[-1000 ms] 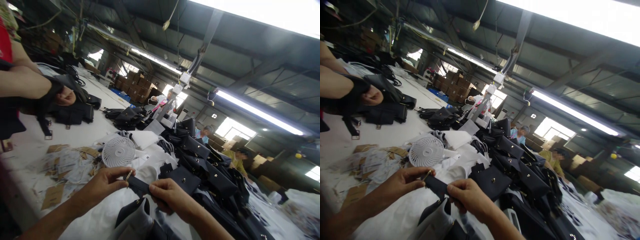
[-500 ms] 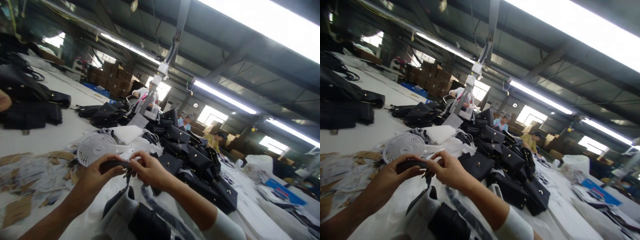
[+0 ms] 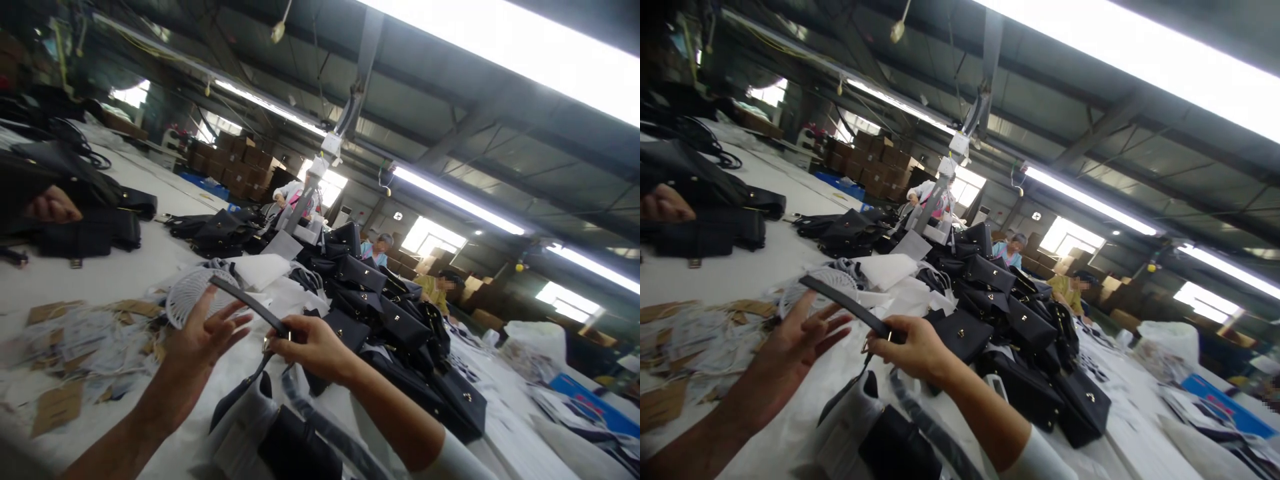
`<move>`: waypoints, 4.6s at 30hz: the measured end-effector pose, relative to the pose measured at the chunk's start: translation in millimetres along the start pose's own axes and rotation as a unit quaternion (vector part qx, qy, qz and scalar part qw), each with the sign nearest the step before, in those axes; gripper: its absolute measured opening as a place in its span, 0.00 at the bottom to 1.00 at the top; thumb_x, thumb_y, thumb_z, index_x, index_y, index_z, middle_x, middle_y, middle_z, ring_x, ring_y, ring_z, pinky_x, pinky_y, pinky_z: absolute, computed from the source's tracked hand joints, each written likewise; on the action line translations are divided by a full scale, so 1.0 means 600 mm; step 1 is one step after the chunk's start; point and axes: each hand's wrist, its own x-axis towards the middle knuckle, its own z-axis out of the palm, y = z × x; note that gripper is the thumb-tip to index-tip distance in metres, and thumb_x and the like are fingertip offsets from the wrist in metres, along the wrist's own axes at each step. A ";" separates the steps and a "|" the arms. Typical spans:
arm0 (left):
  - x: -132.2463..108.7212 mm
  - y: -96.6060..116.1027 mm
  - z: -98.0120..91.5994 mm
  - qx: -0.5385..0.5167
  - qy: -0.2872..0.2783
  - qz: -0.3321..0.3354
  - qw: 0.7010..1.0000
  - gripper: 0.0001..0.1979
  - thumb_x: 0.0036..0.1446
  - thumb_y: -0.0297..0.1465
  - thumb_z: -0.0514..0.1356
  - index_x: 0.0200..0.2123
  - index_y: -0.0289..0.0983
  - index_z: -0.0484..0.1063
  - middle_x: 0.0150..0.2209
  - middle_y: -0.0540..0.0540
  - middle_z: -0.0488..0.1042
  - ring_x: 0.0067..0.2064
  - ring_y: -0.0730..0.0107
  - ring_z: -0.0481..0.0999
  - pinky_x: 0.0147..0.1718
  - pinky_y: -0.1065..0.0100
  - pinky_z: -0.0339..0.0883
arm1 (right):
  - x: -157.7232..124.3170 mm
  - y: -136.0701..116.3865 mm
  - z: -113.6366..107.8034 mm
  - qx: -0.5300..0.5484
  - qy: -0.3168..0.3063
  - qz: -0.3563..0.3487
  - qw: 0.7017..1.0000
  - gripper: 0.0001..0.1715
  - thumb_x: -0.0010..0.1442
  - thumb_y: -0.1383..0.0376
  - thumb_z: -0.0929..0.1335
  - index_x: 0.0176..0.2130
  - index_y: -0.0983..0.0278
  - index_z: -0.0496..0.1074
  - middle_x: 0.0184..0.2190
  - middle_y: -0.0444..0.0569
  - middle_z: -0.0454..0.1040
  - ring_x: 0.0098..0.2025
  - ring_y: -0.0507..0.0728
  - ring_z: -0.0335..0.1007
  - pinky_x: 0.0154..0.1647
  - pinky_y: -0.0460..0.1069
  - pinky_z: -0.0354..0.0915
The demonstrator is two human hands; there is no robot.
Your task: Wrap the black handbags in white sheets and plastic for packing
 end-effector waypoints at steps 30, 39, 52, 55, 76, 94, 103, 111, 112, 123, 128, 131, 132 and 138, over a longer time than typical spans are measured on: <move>0.011 -0.075 0.071 0.296 -0.236 0.003 0.925 0.23 0.57 0.47 0.65 0.54 0.45 0.80 0.52 0.47 0.82 0.58 0.48 0.77 0.57 0.57 0.71 | -0.058 -0.007 -0.058 0.339 0.328 -0.056 0.880 0.24 0.47 0.53 0.83 0.37 0.62 0.78 0.39 0.47 0.81 0.46 0.57 0.78 0.49 0.50 0.73; 0.001 -0.080 0.085 0.355 -0.280 0.022 0.892 0.22 0.59 0.46 0.63 0.53 0.45 0.80 0.53 0.44 0.81 0.56 0.47 0.78 0.59 0.55 0.67 | -0.103 0.041 -0.049 0.162 0.248 0.068 0.953 0.36 0.51 0.39 0.77 0.40 0.68 0.81 0.35 0.52 0.80 0.39 0.59 0.79 0.38 0.51 0.77; 0.010 -0.058 0.084 0.320 -0.391 0.022 0.863 0.18 0.64 0.44 0.61 0.53 0.46 0.79 0.50 0.49 0.81 0.53 0.54 0.78 0.53 0.66 0.67 | -0.114 0.057 -0.059 0.296 0.355 0.018 0.886 0.35 0.46 0.39 0.80 0.37 0.65 0.76 0.31 0.51 0.81 0.33 0.58 0.80 0.33 0.50 0.77; 0.010 -0.053 0.089 0.318 -0.411 0.011 0.854 0.15 0.64 0.43 0.60 0.48 0.44 0.79 0.45 0.50 0.81 0.48 0.56 0.79 0.47 0.68 0.68 | -0.100 0.036 -0.062 0.286 0.354 0.007 0.890 0.36 0.46 0.38 0.79 0.36 0.65 0.76 0.31 0.51 0.80 0.32 0.58 0.80 0.32 0.50 0.77; -0.026 -0.112 0.089 0.363 -0.322 0.038 0.874 0.15 0.60 0.39 0.63 0.50 0.50 0.81 0.45 0.50 0.84 0.47 0.54 0.82 0.44 0.67 0.70 | -0.169 0.070 -0.081 0.323 0.279 0.078 0.901 0.25 0.50 0.50 0.81 0.40 0.64 0.82 0.39 0.49 0.78 0.40 0.54 0.75 0.35 0.45 0.71; -0.021 -0.085 0.068 0.165 -0.284 -0.061 0.943 0.19 0.60 0.51 0.62 0.44 0.43 0.75 0.39 0.51 0.79 0.43 0.59 0.77 0.41 0.68 0.68 | -0.142 0.047 -0.028 0.107 0.234 0.075 0.963 0.34 0.52 0.42 0.78 0.43 0.69 0.83 0.25 0.50 0.78 0.25 0.53 0.74 0.30 0.47 0.72; -0.014 -0.083 0.081 0.225 -0.271 -0.056 0.934 0.23 0.56 0.53 0.64 0.38 0.38 0.76 0.34 0.49 0.79 0.36 0.63 0.75 0.34 0.68 0.65 | -0.129 0.021 -0.012 0.081 0.238 0.064 0.966 0.35 0.48 0.42 0.80 0.40 0.70 0.83 0.28 0.52 0.81 0.26 0.53 0.75 0.30 0.47 0.73; -0.006 -0.087 0.075 0.214 -0.269 -0.053 0.938 0.19 0.54 0.48 0.67 0.39 0.38 0.77 0.34 0.49 0.78 0.36 0.63 0.75 0.35 0.68 0.64 | -0.132 0.017 -0.012 0.072 0.246 0.049 0.965 0.31 0.52 0.44 0.79 0.40 0.69 0.83 0.28 0.51 0.81 0.27 0.54 0.76 0.30 0.46 0.72; -0.006 -0.089 0.074 0.210 -0.268 -0.055 0.939 0.19 0.54 0.48 0.67 0.39 0.38 0.77 0.34 0.49 0.78 0.36 0.63 0.75 0.34 0.68 0.64 | -0.132 0.018 -0.012 0.074 0.248 0.047 0.965 0.31 0.52 0.44 0.79 0.40 0.69 0.83 0.28 0.51 0.81 0.27 0.54 0.76 0.30 0.46 0.73; -0.006 -0.088 0.071 0.186 -0.277 -0.084 0.939 0.20 0.54 0.49 0.68 0.38 0.37 0.77 0.36 0.47 0.81 0.41 0.58 0.78 0.38 0.67 0.66 | -0.130 0.019 -0.009 -0.026 0.228 0.004 0.973 0.24 0.60 0.48 0.75 0.39 0.67 0.83 0.28 0.51 0.79 0.31 0.56 0.76 0.32 0.46 0.70; -0.003 -0.091 0.076 0.187 -0.275 -0.085 0.939 0.19 0.51 0.46 0.69 0.36 0.38 0.75 0.35 0.47 0.81 0.40 0.59 0.79 0.38 0.66 0.68 | -0.128 0.006 -0.002 -0.122 0.205 -0.033 0.970 0.13 0.64 0.56 0.73 0.39 0.63 0.84 0.33 0.50 0.81 0.34 0.56 0.78 0.35 0.46 0.70; -0.002 -0.103 0.079 0.205 -0.257 -0.055 0.943 0.18 0.49 0.45 0.70 0.34 0.38 0.74 0.33 0.48 0.80 0.37 0.60 0.78 0.36 0.67 0.68 | -0.127 0.006 0.007 -0.233 0.195 -0.065 0.950 0.10 0.64 0.62 0.72 0.41 0.60 0.85 0.34 0.49 0.80 0.36 0.57 0.78 0.38 0.47 0.69; -0.002 -0.107 0.079 0.209 -0.250 -0.048 0.944 0.18 0.49 0.45 0.70 0.34 0.38 0.74 0.32 0.48 0.79 0.37 0.60 0.78 0.36 0.67 0.67 | -0.126 0.008 0.009 -0.261 0.194 -0.069 0.943 0.10 0.64 0.62 0.72 0.42 0.59 0.85 0.34 0.49 0.80 0.35 0.57 0.77 0.37 0.47 0.68; -0.003 -0.096 0.068 0.176 -0.265 -0.045 0.947 0.17 0.53 0.45 0.69 0.38 0.39 0.76 0.37 0.48 0.79 0.42 0.59 0.78 0.41 0.65 0.70 | -0.112 0.016 0.002 -0.141 0.170 -0.033 0.975 0.12 0.65 0.58 0.72 0.41 0.61 0.84 0.36 0.50 0.77 0.34 0.55 0.74 0.33 0.46 0.68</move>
